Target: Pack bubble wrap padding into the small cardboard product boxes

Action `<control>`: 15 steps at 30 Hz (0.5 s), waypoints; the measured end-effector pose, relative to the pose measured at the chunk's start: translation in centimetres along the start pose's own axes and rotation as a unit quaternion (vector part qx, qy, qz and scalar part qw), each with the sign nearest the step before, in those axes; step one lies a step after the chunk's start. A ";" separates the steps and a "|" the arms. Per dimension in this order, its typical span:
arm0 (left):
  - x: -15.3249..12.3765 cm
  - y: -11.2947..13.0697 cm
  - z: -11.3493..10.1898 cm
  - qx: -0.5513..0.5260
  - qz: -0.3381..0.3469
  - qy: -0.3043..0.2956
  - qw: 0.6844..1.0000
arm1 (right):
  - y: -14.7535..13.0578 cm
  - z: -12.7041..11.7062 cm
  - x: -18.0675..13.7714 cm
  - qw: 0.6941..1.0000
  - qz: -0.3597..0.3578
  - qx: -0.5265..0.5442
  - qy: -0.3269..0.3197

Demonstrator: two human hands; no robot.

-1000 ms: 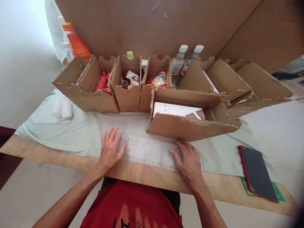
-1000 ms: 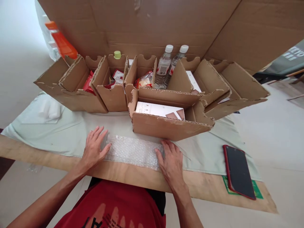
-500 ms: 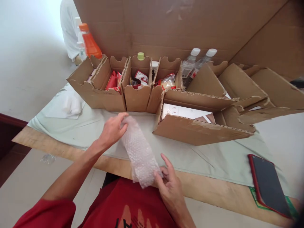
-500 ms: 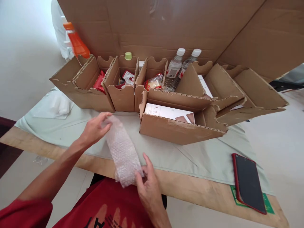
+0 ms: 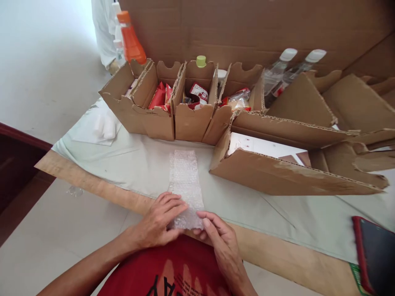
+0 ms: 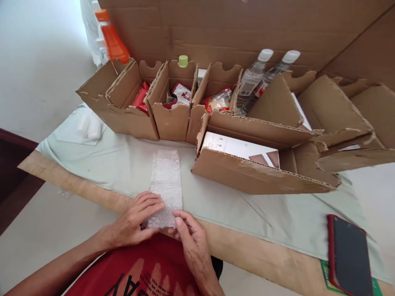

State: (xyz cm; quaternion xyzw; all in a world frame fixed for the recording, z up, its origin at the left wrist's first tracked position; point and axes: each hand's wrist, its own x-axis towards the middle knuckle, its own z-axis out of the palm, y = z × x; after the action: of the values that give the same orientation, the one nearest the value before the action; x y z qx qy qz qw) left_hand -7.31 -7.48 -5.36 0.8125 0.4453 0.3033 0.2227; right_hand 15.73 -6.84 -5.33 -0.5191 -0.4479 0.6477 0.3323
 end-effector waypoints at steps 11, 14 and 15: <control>6.7 -2.4 -0.7 -0.005 -0.278 -0.040 0.960 | -0.4 -0.4 2.9 0.773 -0.428 -0.464 0.059; 7.0 -2.6 -0.5 0.024 -0.276 -0.038 0.960 | -0.2 0.0 5.0 0.717 -0.421 -0.555 0.038; 6.7 -2.4 -0.6 0.038 -0.272 -0.026 0.961 | -0.2 0.1 5.5 0.710 -0.420 -0.564 0.031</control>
State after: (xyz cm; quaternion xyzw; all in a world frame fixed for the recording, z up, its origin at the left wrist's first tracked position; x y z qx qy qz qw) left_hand -6.31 -0.43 -4.51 0.6760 0.6549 0.1925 0.2776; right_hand 14.29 -1.90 -7.17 -0.3879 -0.8913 0.0514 0.2291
